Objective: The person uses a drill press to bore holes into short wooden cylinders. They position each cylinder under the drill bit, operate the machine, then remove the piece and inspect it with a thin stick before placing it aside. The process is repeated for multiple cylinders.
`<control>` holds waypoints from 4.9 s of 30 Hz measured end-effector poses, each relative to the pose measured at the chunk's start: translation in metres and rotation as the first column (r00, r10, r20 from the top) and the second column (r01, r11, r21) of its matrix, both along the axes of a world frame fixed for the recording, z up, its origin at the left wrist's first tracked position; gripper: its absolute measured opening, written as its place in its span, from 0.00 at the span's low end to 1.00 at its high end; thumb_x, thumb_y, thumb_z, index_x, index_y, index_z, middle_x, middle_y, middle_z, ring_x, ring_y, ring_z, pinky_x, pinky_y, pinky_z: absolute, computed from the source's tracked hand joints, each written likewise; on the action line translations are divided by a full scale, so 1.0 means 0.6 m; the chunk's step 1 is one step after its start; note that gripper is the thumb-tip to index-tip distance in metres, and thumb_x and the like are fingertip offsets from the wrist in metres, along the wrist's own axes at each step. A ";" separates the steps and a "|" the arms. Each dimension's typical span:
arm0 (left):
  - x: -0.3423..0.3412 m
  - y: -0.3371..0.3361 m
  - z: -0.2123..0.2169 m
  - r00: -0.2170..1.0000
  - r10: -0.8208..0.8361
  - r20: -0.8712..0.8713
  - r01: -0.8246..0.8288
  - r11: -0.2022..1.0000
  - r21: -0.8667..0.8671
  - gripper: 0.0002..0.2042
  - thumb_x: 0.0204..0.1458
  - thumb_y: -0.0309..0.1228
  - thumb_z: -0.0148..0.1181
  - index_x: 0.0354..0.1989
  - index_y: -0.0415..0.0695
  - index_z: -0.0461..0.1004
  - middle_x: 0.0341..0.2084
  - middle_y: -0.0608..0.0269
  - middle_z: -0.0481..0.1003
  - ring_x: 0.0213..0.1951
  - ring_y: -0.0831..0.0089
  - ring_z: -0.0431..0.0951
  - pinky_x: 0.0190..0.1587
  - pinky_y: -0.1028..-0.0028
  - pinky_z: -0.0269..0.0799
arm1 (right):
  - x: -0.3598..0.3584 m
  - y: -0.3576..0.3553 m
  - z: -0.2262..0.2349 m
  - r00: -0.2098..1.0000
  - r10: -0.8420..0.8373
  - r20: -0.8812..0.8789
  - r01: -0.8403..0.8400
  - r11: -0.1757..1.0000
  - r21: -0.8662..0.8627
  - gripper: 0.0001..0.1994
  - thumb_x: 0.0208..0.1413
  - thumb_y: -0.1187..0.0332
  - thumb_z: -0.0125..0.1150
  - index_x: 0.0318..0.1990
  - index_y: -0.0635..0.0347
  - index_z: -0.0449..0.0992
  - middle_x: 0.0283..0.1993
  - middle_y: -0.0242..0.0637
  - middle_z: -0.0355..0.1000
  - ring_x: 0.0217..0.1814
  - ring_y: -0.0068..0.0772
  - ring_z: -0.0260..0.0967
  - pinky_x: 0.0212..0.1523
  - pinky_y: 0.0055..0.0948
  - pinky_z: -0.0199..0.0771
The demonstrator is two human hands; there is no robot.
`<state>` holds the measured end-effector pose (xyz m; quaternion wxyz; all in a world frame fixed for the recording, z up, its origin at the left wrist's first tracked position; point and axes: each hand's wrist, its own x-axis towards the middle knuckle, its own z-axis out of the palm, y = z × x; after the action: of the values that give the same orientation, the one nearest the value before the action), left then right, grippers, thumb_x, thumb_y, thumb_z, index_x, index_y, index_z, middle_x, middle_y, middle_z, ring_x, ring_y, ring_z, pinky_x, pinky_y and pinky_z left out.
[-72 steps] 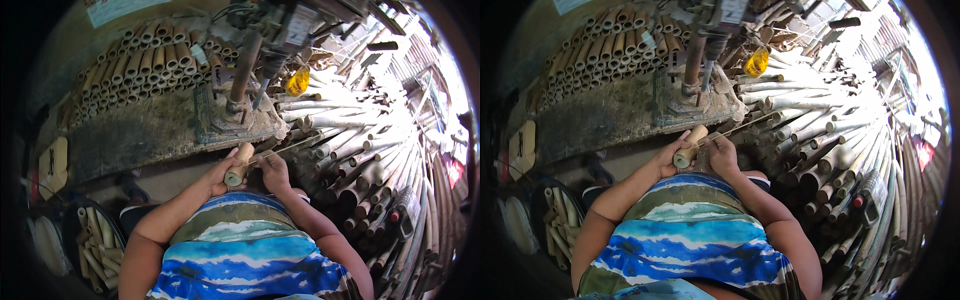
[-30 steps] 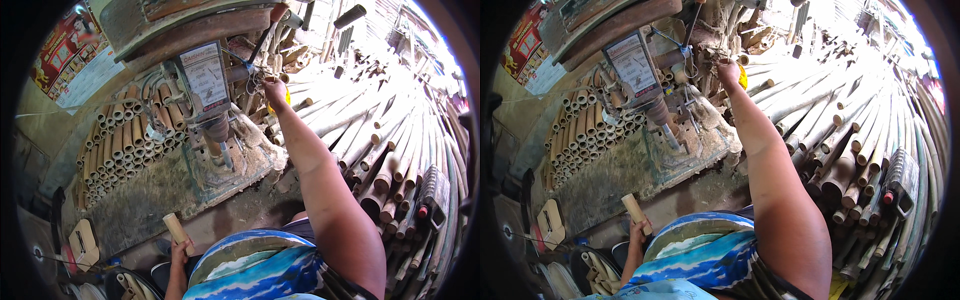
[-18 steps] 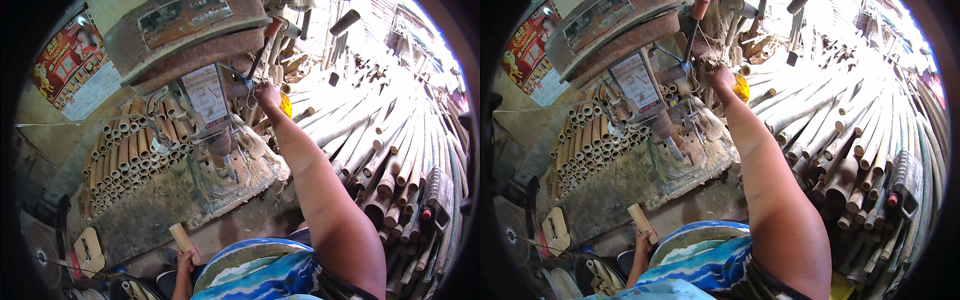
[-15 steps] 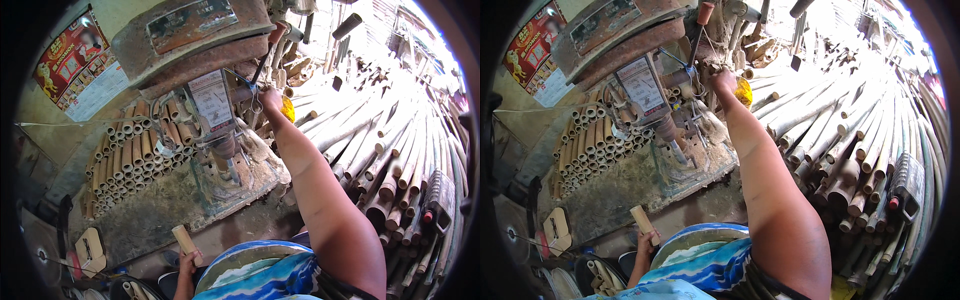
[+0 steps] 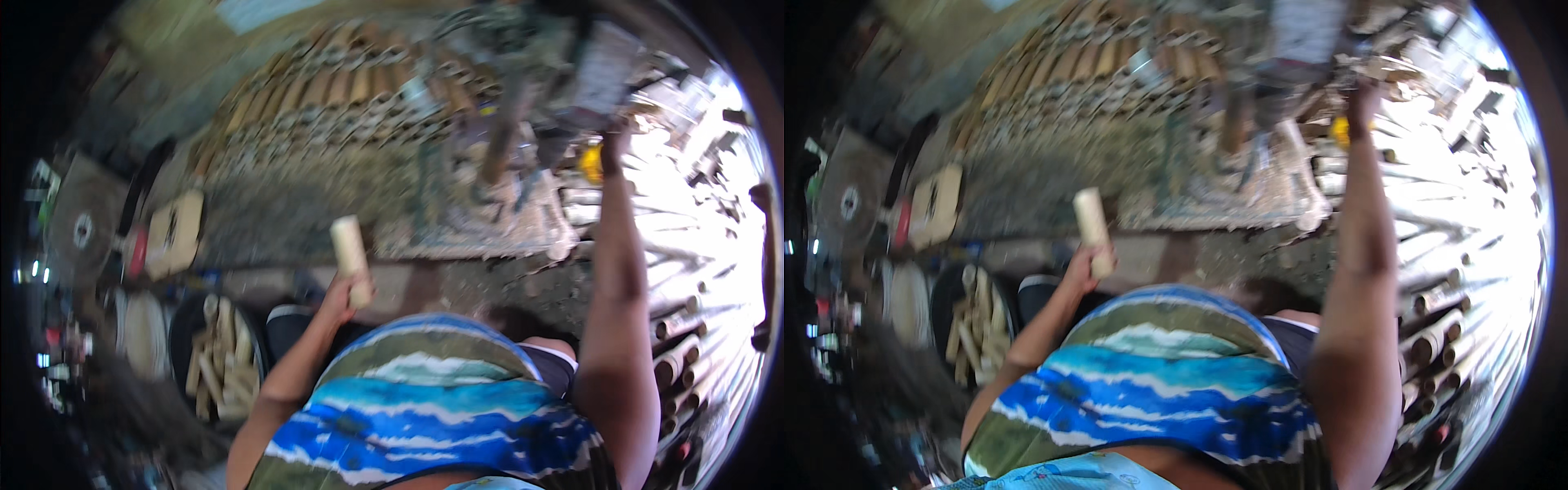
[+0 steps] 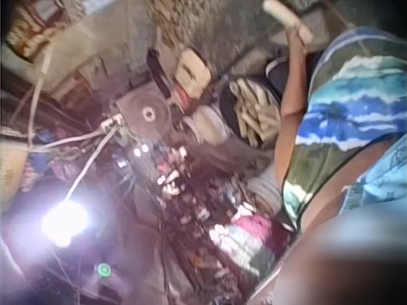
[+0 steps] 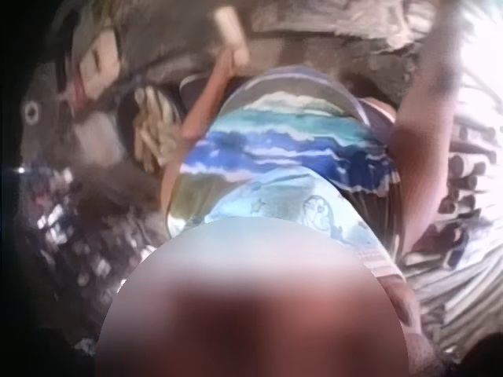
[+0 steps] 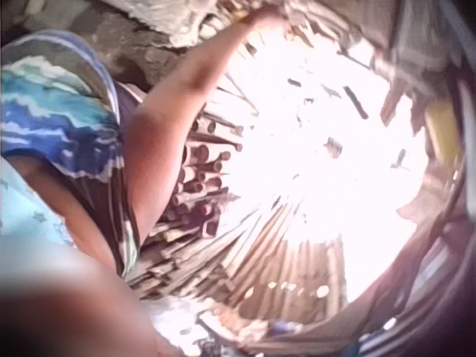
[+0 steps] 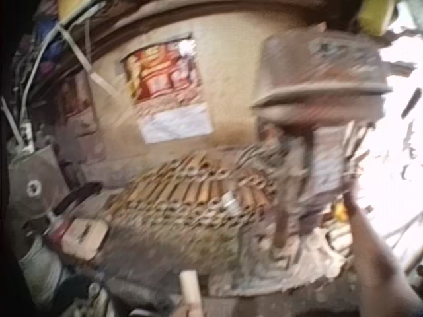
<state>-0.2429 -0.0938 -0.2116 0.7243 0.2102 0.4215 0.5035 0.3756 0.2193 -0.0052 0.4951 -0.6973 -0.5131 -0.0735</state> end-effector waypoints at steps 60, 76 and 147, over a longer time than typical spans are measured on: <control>0.202 -0.061 0.244 0.907 -0.263 0.327 0.220 0.962 0.164 0.26 0.62 0.58 0.51 0.55 0.49 0.70 0.39 0.63 0.77 0.36 0.70 0.80 0.34 0.64 0.79 | -0.517 -0.588 0.014 0.326 0.594 -0.735 -0.930 0.343 -0.135 0.15 0.56 0.78 0.64 0.51 0.67 0.72 0.36 0.38 0.79 0.38 0.27 0.78 0.41 0.27 0.79; 0.208 -0.061 0.215 0.768 -0.257 0.586 0.288 0.957 0.042 0.25 0.61 0.56 0.53 0.52 0.46 0.73 0.37 0.58 0.79 0.33 0.62 0.82 0.36 0.63 0.83 | -0.550 -0.568 -0.002 0.523 0.578 -0.626 -0.852 0.368 -0.373 0.10 0.60 0.67 0.64 0.43 0.64 0.80 0.24 0.35 0.76 0.24 0.19 0.71 0.25 0.25 0.71; 0.211 -0.089 0.222 0.953 -0.249 0.170 0.232 0.966 0.115 0.25 0.62 0.58 0.50 0.51 0.50 0.72 0.33 0.65 0.78 0.33 0.69 0.81 0.35 0.56 0.80 | -0.532 -0.603 0.028 0.567 0.801 -0.192 -0.787 0.459 -0.412 0.10 0.54 0.70 0.63 0.42 0.62 0.81 0.36 0.50 0.78 0.37 0.48 0.78 0.41 0.40 0.76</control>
<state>-0.1163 -0.1474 -0.0782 0.8053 0.2466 0.3002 0.4478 0.0562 -0.1427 0.0116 0.2867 -0.4714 -0.7867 0.2771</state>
